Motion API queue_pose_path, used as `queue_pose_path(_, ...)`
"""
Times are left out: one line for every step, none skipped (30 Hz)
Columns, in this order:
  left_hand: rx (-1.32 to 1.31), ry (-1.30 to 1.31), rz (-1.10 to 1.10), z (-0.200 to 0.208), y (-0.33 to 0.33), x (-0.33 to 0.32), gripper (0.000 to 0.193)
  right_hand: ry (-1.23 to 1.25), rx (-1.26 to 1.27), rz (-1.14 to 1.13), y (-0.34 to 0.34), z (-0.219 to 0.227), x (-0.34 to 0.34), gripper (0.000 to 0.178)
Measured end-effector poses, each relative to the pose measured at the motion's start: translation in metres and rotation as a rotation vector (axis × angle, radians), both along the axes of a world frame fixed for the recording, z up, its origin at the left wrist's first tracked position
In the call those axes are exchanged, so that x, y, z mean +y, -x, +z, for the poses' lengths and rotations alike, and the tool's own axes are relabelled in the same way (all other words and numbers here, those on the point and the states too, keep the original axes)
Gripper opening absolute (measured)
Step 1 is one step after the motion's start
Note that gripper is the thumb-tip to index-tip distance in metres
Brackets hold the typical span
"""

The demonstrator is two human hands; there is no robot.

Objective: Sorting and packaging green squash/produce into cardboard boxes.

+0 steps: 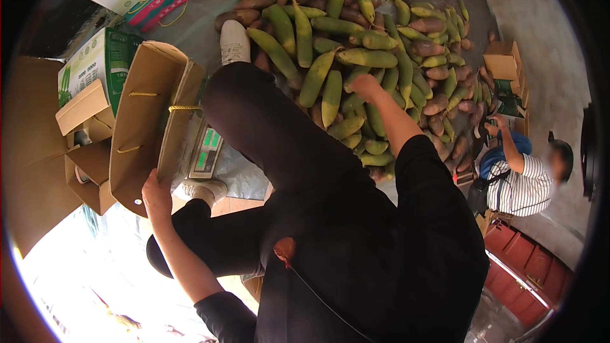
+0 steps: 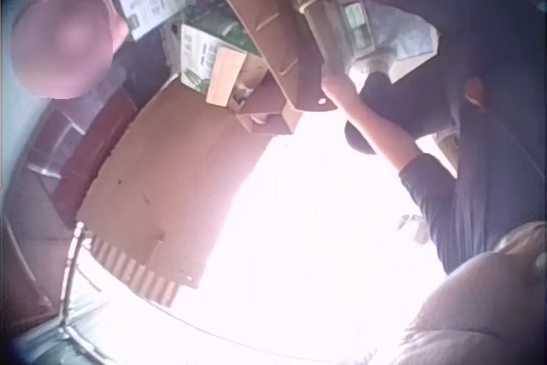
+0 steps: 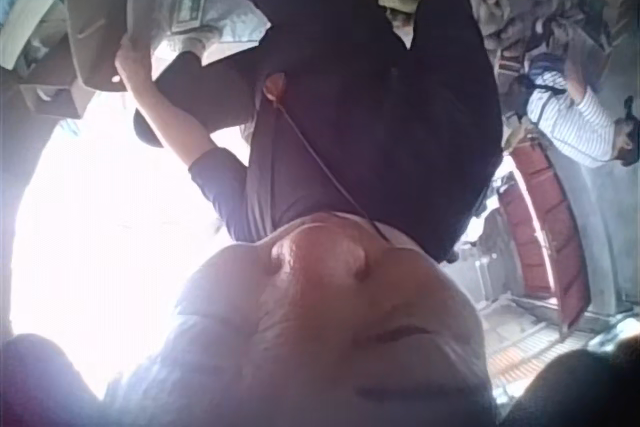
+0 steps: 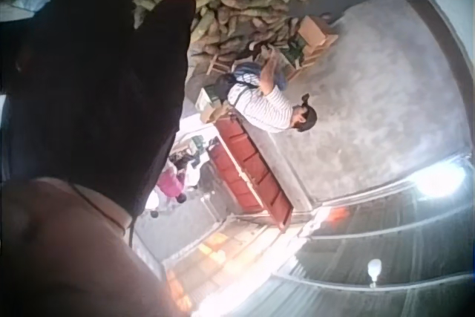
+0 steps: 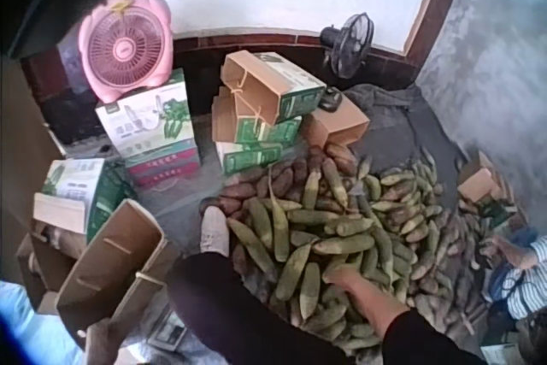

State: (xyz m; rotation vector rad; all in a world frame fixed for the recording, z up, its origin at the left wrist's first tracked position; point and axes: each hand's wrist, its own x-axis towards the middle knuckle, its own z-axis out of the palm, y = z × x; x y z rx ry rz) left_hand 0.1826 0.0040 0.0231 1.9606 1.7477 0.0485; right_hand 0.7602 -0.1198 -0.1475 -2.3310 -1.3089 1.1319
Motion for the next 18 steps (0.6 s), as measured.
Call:
queue_pose_path(0.011,0.004,0.001,0.001,0.003,-0.001,0.022,0.217,0.008,-0.115,0.006,0.000,-0.012,0.025)
queue_pose_path(0.016,0.004,0.011,0.002,0.004,-0.002,0.022,0.434,0.013,-0.231,0.011,0.000,-0.025,0.029)
queue_pose_path(0.017,0.002,0.023,0.003,0.006,-0.003,0.023,0.650,0.015,-0.346,0.018,0.003,-0.035,0.035)
queue_pose_path(0.025,0.003,0.025,0.003,0.011,-0.004,0.023,0.653,0.021,-0.341,0.029,0.010,-0.042,0.035)
queue_pose_path(0.035,-0.024,0.023,0.003,0.017,-0.006,0.024,0.643,0.132,-0.457,0.040,0.019,-0.048,0.041)
queue_pose_path(0.036,-0.053,0.018,0.003,0.019,-0.008,0.024,0.628,0.235,-0.577,0.048,0.030,-0.055,0.049)
queue_pose_path(0.032,-0.053,0.011,0.003,0.016,-0.006,0.024,0.627,0.234,-0.585,0.051,0.030,-0.065,0.049)
queue_pose_path(0.022,-0.017,0.025,0.004,0.014,-0.006,0.025,0.605,0.280,-0.665,0.055,0.028,-0.073,0.057)
queue_pose_path(0.011,0.017,0.037,0.004,0.011,-0.004,0.026,0.578,0.325,-0.744,0.057,0.024,-0.080,0.068)
queue_pose_path(0.012,0.003,0.045,0.000,0.011,-0.003,0.026,0.572,0.326,-0.747,0.060,0.018,-0.087,0.068)
queue_pose_path(0.009,-0.003,0.044,-0.001,0.013,-0.002,0.026,0.542,0.383,-0.796,0.064,0.011,-0.092,0.076)
queue_pose_path(0.038,0.017,0.030,0.001,0.011,-0.002,0.026,0.513,0.439,-0.844,0.067,0.003,-0.096,0.084)
queue_pose_path(0.062,0.038,0.011,0.000,0.008,-0.001,0.025,0.506,0.434,-0.851,0.068,-0.005,-0.102,0.084)
queue_pose_path(0.053,0.035,0.004,-0.001,0.004,-0.001,0.025,0.448,0.383,-0.885,0.069,-0.012,-0.106,0.079)
queue_pose_path(0.035,0.020,0.005,-0.002,0.003,-0.001,0.025,0.391,0.337,-0.914,0.073,-0.017,-0.107,0.075)
queue_pose_path(0.027,0.003,0.018,0.000,0.007,-0.004,0.024,0.390,0.344,-0.903,0.082,-0.011,-0.097,0.075)
queue_pose_path(0.033,-0.002,0.027,0.003,0.011,-0.005,0.024,0.365,0.342,-0.855,0.089,-0.004,-0.089,0.075)
queue_pose_path(0.048,0.006,0.016,0.005,0.010,-0.005,0.024,0.335,0.331,-0.819,0.090,0.004,-0.085,0.074)
